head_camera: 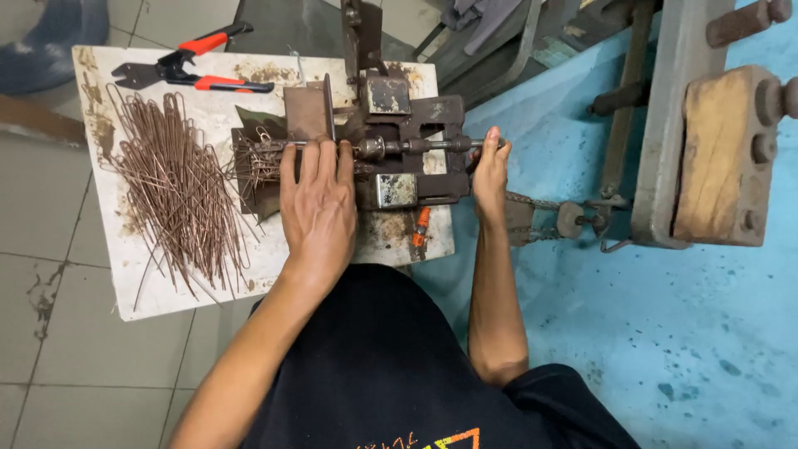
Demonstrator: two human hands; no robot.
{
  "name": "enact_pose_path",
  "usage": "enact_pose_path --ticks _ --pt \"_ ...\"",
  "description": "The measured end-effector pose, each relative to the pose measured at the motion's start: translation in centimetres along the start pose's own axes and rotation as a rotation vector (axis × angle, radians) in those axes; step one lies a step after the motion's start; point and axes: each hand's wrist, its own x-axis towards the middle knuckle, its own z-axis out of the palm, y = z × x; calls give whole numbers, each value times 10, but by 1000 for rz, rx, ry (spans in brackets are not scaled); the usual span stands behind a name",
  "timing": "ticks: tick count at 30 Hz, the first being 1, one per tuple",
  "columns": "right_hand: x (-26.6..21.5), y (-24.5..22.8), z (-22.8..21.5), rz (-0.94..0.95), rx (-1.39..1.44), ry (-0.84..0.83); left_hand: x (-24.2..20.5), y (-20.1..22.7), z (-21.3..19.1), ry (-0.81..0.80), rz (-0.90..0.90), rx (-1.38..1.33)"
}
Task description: Operating a manual crank machine to bend and shape thin metal wires into specific components.
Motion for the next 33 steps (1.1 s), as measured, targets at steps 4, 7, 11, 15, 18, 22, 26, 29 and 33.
enact_pose_path --ticks 4,7,11,15,18,22,26,29,33 --pt "2 3 -3 -2 -57 10 2 -2 6 12 -2 -37" --pt "-2 -5 -6 -24 -43 -7 4 -5 15 30 7 -70" --pt "-1 -4 -3 -55 -41 -51 5 -5 16 7 1 -37" --pt "-16 -18 -16 -69 36 -115 3 7 -32 20 -68 -220" --pt "-28 0 -22 28 190 -227 1 7 -29 8 -89 -255" --pt "-24 44 -9 -122 113 -390 0 7 -30 53 -84 -223" --pt "-12 104 -13 -427 -188 -389 -4 9 -28 99 -54 -286" --pt "-45 48 -45 -364 -342 -368 -3 9 -33 139 -55 -382" --pt "-99 -42 -91 -209 -628 -225 -3 9 -41 149 -67 -437"
